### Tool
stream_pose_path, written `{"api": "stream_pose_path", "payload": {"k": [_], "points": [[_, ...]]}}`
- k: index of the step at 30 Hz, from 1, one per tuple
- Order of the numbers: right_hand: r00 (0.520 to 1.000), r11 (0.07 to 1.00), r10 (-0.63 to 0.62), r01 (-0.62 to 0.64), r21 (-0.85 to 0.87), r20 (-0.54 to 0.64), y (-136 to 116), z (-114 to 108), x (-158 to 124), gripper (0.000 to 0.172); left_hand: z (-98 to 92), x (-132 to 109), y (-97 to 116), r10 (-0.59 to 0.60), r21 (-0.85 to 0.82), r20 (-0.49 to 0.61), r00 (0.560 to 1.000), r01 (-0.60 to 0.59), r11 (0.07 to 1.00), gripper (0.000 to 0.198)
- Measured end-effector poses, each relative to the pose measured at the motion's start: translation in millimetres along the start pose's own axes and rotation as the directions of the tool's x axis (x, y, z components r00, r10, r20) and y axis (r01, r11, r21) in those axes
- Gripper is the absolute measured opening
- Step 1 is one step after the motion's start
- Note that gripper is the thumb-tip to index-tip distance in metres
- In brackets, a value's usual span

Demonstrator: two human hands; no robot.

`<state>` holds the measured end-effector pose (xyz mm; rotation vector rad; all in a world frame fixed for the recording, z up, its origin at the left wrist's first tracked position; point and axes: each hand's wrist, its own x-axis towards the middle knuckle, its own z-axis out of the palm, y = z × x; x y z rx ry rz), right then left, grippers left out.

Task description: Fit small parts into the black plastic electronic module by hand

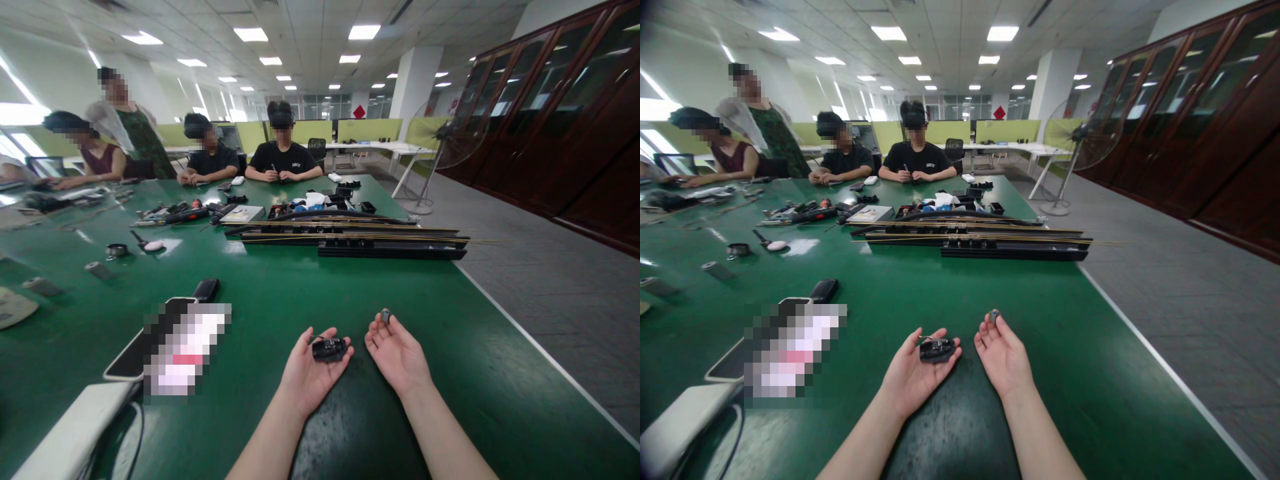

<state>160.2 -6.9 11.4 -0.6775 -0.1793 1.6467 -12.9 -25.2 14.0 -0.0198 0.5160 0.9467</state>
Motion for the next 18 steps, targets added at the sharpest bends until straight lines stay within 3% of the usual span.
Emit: {"api": "stream_pose_path", "payload": {"k": [9,18], "points": [[0.999,0.992,-0.047,0.05,-0.113,0.027,1.9,-4.5,2.5,0.007,0.6,0.4,-0.4,0.0,0.013,-0.011,1.0,0.0,1.0,0.033],[0.985,0.944,-0.172,0.169,-0.284,0.014,11.7,4.2,-2.5,0.024,-1.4,1.9,0.5,-0.002,0.025,-0.001,1.0,0.002,1.0,0.034]]}}
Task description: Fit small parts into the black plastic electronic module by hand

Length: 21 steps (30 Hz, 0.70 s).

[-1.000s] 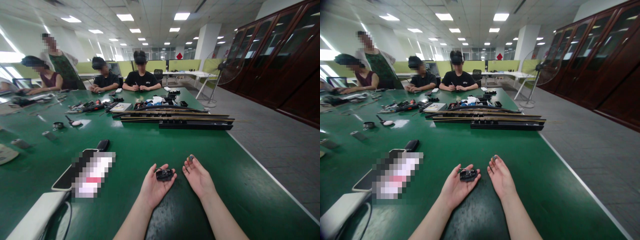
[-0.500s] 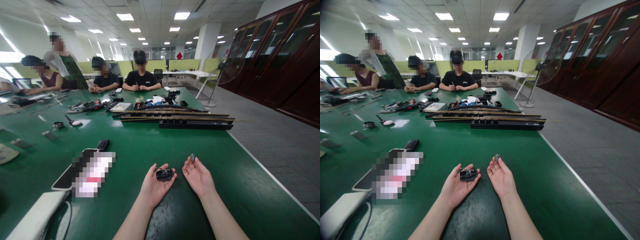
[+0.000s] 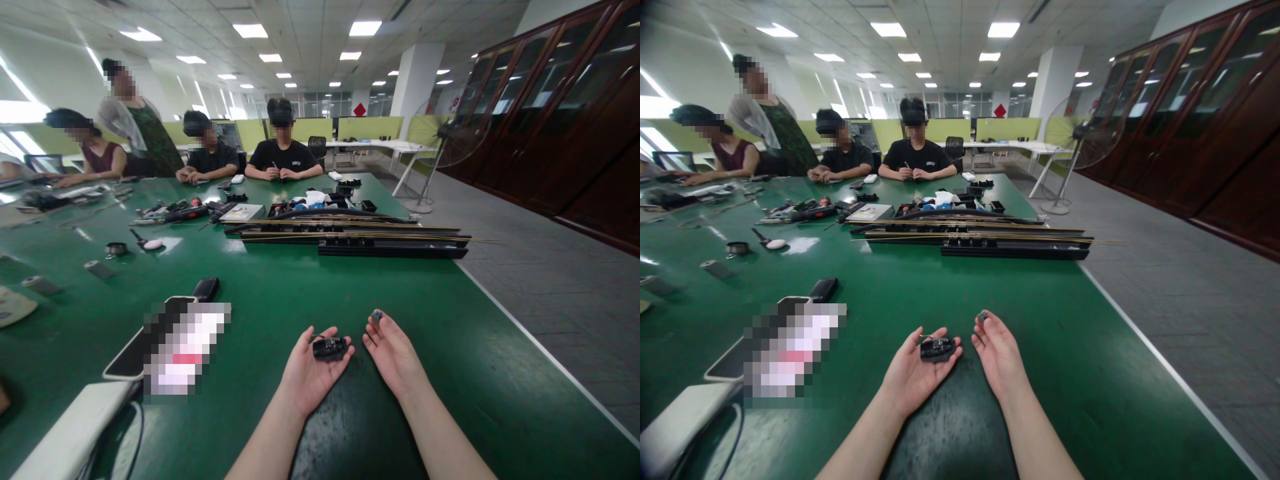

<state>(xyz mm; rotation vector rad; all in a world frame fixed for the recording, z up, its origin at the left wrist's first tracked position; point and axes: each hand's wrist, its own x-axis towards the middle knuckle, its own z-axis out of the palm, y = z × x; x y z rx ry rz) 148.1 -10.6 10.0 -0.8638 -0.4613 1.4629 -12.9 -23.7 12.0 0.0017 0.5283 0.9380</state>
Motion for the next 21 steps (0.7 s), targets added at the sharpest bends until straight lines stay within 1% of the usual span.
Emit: {"api": "stream_pose_path", "payload": {"k": [3,5,8,12,15,17,19,21], "points": [[0.992,0.977,-0.121,0.122,-0.172,0.018,3.3,4.4,-4.1,0.03,1.0,-0.1,-0.6,0.007,-0.001,-0.003,1.0,-0.007,1.0,0.033],[0.981,0.926,-0.177,0.195,-0.323,0.083,5.5,5.8,-6.4,0.029,2.1,-0.6,-0.9,0.016,-0.005,-0.001,1.0,-0.016,1.0,0.032],[0.946,0.792,-0.233,0.32,-0.52,0.227,7.6,6.7,-9.5,0.025,4.1,-1.4,-0.7,0.026,-0.018,-0.006,1.0,-0.026,0.999,0.03],[0.866,0.607,-0.285,0.494,-0.622,0.41,8.5,9.1,-13.5,0.019,4.8,-1.5,0.0,0.026,-0.023,-0.007,1.0,-0.026,0.999,0.029],[0.824,0.471,-0.226,0.56,-0.682,0.52,10.5,11.7,-15.2,0.021,3.5,-0.1,-0.2,0.044,-0.025,0.005,0.999,-0.043,0.999,0.028],[0.813,0.393,-0.151,0.571,-0.721,0.562,13.0,12.5,-15.0,0.024,2.5,1.2,-0.8,0.059,-0.027,-0.012,0.998,-0.06,0.998,0.027],[0.818,0.353,-0.095,0.56,-0.749,0.567,15.3,12.1,-14.1,0.025,2.0,2.2,-1.6,0.065,-0.023,-0.036,0.997,-0.066,0.998,0.026],[0.826,0.346,-0.075,0.547,-0.763,0.558,16.3,11.0,-13.3,0.025,2.2,2.6,-2.3,0.061,-0.02,-0.045,0.997,-0.062,0.998,0.026]]}}
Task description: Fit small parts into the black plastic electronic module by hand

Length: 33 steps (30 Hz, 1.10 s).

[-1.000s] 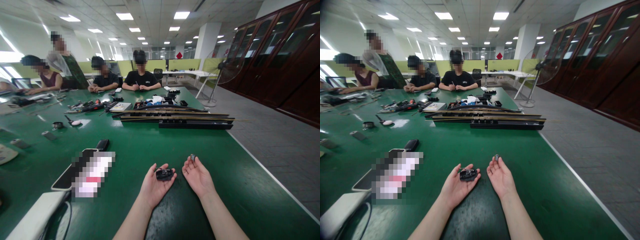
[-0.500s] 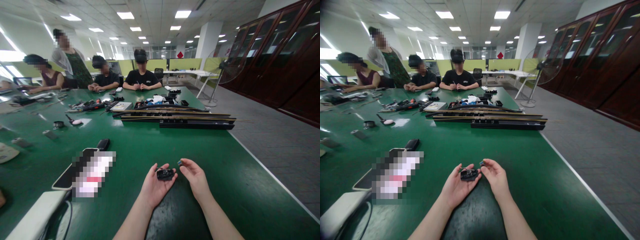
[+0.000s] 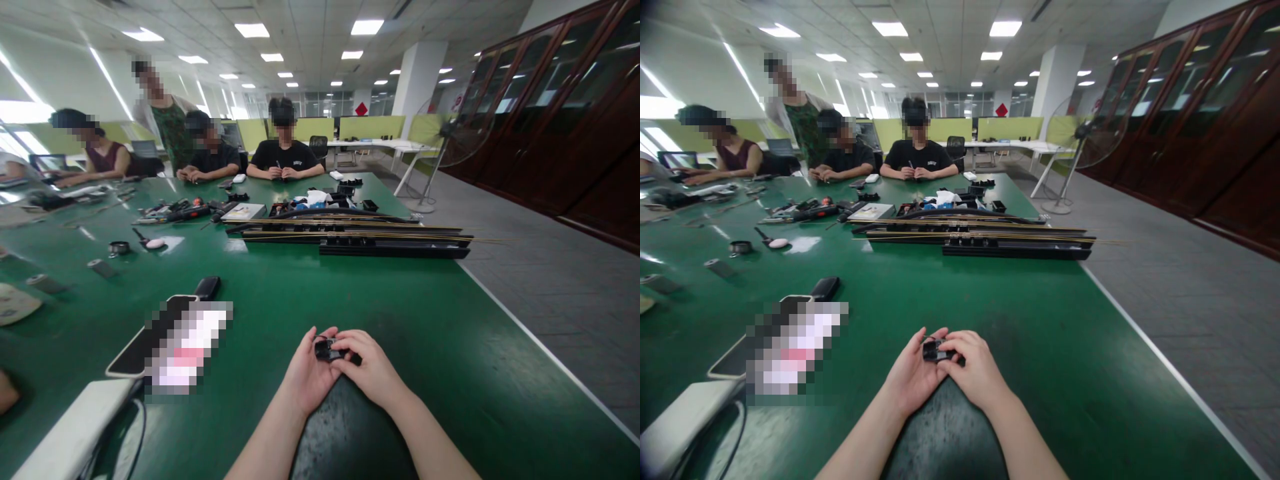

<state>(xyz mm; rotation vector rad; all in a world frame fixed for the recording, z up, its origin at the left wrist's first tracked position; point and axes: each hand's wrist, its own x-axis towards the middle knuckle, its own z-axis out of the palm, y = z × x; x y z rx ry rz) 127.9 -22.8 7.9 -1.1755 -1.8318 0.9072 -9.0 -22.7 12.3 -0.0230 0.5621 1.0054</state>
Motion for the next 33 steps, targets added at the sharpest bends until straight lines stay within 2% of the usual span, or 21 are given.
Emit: {"api": "stream_pose_path", "payload": {"k": [5,11,19,26,33], "points": [[1.0,0.999,0.018,-0.018,0.026,0.019,0.3,-4.0,-1.5,0.027,0.7,-1.3,-0.6,-0.026,0.021,0.008,1.0,0.026,0.999,0.027],[0.996,0.988,0.024,-0.036,0.151,0.082,-0.6,-10.7,-0.8,0.029,-3.8,-1.3,0.2,-0.048,0.058,0.036,0.998,0.046,0.997,0.031],[0.979,0.967,0.168,-0.186,0.177,0.112,-3.9,-14.7,-0.1,0.036,-6.4,0.0,-0.3,-0.055,0.065,0.055,0.997,0.051,0.997,0.037],[0.985,0.972,0.154,-0.165,0.166,0.077,-0.2,-14.3,0.3,0.038,-6.1,0.5,-1.1,-0.032,0.082,0.04,0.999,0.029,0.996,0.039],[0.99,0.961,0.13,-0.139,0.24,0.054,7.7,-11.2,0.2,0.034,-3.8,-2.2,0.2,-0.025,0.093,0.055,0.998,0.02,0.995,0.043]]}}
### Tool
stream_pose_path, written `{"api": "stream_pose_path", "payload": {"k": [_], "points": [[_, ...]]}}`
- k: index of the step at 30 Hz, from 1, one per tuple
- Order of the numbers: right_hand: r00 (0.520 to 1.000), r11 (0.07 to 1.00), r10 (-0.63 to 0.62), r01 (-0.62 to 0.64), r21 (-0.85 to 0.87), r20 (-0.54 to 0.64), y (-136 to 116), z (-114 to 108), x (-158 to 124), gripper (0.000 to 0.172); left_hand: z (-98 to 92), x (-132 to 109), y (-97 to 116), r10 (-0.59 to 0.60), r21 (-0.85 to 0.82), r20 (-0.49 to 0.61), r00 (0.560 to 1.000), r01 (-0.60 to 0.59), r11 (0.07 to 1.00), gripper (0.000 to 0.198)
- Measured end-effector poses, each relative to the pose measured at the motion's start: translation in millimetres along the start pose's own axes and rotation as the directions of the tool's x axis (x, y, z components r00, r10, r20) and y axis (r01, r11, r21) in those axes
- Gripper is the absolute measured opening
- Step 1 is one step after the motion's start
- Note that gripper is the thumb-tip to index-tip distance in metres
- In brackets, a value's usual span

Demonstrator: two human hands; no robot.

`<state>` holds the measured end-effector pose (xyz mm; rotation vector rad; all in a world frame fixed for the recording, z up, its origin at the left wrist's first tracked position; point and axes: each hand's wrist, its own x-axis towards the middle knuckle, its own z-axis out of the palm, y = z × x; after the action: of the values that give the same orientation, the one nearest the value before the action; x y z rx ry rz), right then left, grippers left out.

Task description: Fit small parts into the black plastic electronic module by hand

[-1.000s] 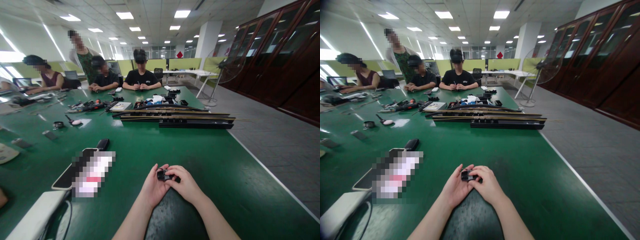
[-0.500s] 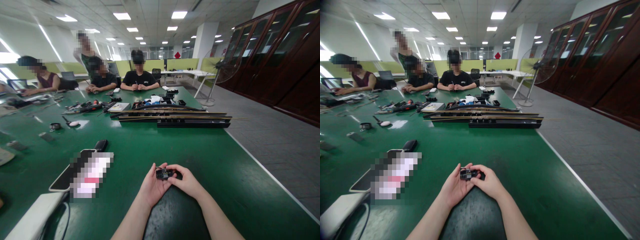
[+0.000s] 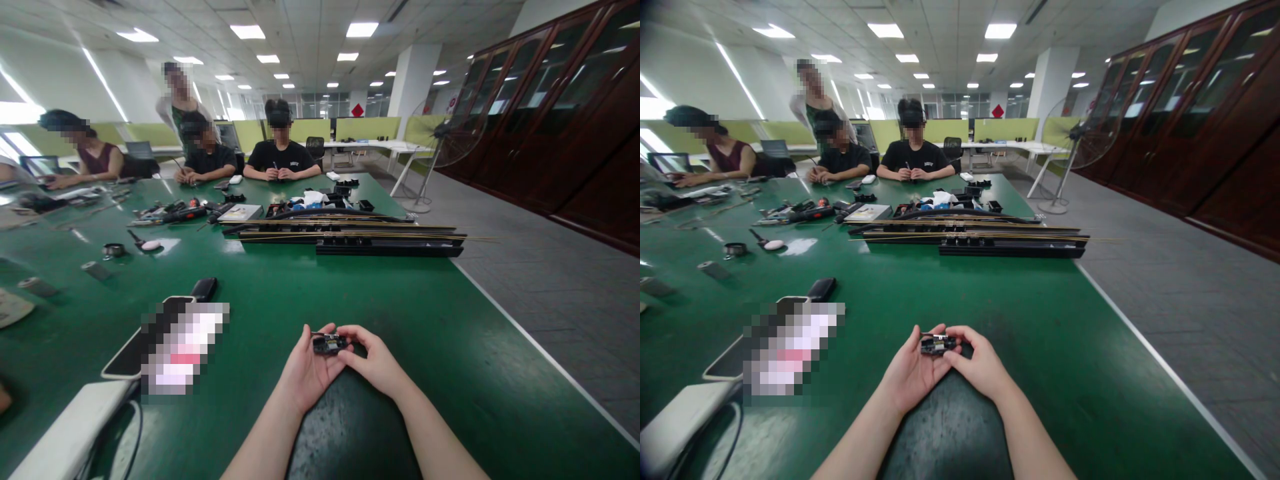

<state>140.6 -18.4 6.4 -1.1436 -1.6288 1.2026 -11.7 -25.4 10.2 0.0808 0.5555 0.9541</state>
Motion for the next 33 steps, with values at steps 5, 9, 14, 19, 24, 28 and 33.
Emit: {"api": "stream_pose_path", "payload": {"k": [5,9,14,19,24,28,33], "points": [[1.0,1.0,0.003,-0.002,0.021,-0.028,6.1,0.7,1.4,0.032,-0.9,-0.6,2.7,0.01,0.026,0.039,0.999,-0.011,1.0,0.043],[0.999,1.0,0.007,-0.006,0.023,-0.045,7.7,1.5,1.9,0.029,0.6,-0.2,3.5,0.024,0.031,0.007,1.0,-0.025,0.999,0.039],[0.998,0.999,0.016,-0.014,0.042,-0.054,6.5,1.7,2.0,0.026,1.2,-0.2,3.4,0.028,0.044,0.002,1.0,-0.028,0.999,0.038],[0.997,0.999,0.02,-0.017,0.05,-0.071,7.3,1.3,2.7,0.025,0.1,0.1,3.8,0.03,0.05,0.007,1.0,-0.03,0.998,0.035],[0.997,0.999,0.032,-0.029,0.043,-0.074,8.1,1.6,3.1,0.024,0.8,-0.7,3.6,0.024,0.052,0.007,1.0,-0.024,0.998,0.035],[0.996,0.999,0.036,-0.033,0.038,-0.077,8.4,1.4,3.3,0.024,2.1,-1.6,4.0,0.026,0.06,0.007,1.0,-0.026,0.998,0.034],[0.996,0.998,0.036,-0.033,0.045,-0.079,7.2,0.8,3.2,0.023,2.4,-2.0,4.4,0.029,0.064,0.01,1.0,-0.03,0.997,0.034]]}}
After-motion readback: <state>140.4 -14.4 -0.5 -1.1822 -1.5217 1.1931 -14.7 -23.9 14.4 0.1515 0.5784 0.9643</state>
